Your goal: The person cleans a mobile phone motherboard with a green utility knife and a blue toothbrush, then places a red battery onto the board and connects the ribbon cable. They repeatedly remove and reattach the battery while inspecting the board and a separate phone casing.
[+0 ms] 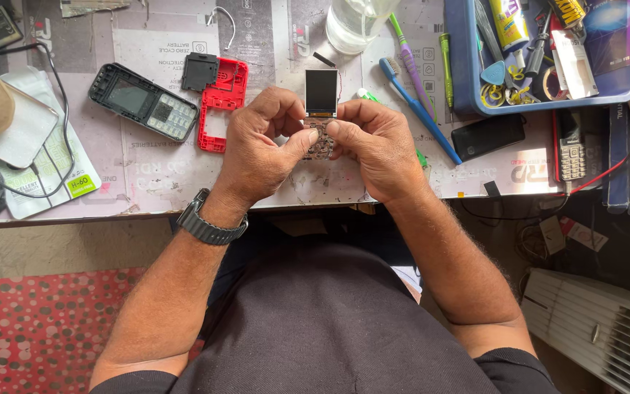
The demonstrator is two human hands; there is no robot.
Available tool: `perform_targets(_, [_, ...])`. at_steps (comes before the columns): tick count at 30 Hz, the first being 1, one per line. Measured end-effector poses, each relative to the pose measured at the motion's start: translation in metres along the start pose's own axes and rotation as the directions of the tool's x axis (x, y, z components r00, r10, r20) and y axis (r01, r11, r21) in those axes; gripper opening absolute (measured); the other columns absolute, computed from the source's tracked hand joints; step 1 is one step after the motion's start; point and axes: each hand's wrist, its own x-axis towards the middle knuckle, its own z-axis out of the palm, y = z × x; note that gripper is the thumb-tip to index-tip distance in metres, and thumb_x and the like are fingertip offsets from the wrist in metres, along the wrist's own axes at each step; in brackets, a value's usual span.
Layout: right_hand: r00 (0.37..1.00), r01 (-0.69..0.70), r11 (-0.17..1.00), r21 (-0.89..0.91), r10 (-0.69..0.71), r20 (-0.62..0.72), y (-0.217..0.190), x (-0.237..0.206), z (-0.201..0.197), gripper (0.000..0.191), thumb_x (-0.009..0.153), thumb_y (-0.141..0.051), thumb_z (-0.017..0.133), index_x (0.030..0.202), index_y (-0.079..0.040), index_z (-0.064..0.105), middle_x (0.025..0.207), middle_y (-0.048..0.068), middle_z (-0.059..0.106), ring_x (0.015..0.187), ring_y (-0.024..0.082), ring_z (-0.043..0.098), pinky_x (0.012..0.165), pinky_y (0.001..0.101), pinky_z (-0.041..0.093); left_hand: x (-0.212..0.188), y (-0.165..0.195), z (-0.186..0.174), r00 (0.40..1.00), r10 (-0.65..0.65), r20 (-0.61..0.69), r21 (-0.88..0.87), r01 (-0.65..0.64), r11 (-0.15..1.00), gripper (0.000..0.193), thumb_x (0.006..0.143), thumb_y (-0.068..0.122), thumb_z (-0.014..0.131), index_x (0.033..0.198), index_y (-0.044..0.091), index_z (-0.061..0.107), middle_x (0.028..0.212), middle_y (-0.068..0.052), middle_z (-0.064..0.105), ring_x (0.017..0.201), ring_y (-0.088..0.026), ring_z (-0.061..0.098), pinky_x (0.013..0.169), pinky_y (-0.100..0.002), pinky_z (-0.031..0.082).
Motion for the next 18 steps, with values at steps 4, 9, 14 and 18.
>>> perform_targets(4, [1.0,0.012,1.0,0.011,-0.012,-0.011,0.001,0.001,-0.001,0.018,0.095,-0.004,0.073,0.109,0.006,0.068,0.093,0.011,0.073,0.076,0.013,0.07,0.067,0.0274,0.061,0.001,0.0,0.001,1.0,-0.017,-0.016,0.016,0.017,1.0,0.023,0.095,-0.004,0.074,0.111,0.004,0.061,0.094,-0.003,0.071,0.088,-0.008,0.072,0.079,-0.023,0.063])
perform_targets(9, [0.998,0.054,0.998,-0.023,-0.054,-0.02,0.002,0.002,0.0,0.018,0.095,-0.003,0.073,0.111,0.007,0.069,0.093,0.011,0.072,0.075,0.012,0.068,0.066,0.0275,0.062,0.002,0.0,0.002,0.998,-0.027,-0.051,0.066,0.03,0.997,0.023,0.093,-0.001,0.078,0.11,0.006,0.063,0.089,-0.002,0.07,0.083,-0.006,0.068,0.073,-0.022,0.06])
perform_targets(14, [0.992,0.119,0.985,-0.124,-0.123,-0.03,-0.001,0.003,0.009,0.019,0.096,-0.005,0.074,0.111,0.007,0.069,0.094,0.01,0.073,0.076,0.011,0.068,0.064,0.0268,0.06,0.002,0.002,0.002,0.992,0.075,-0.098,0.243,-0.049,0.969,0.027,0.09,0.0,0.082,0.111,0.006,0.065,0.09,-0.003,0.068,0.081,-0.008,0.068,0.07,-0.023,0.058])
perform_targets(18, [0.988,0.141,0.96,-0.241,-0.152,-0.025,-0.007,-0.002,0.017,0.022,0.097,-0.007,0.073,0.114,0.006,0.07,0.095,0.011,0.075,0.08,0.011,0.069,0.067,0.0259,0.058,0.003,0.008,0.003,0.991,0.092,-0.099,0.297,-0.059,0.953,0.026,0.091,0.0,0.078,0.113,0.006,0.065,0.096,-0.004,0.07,0.081,-0.009,0.073,0.066,-0.023,0.059])
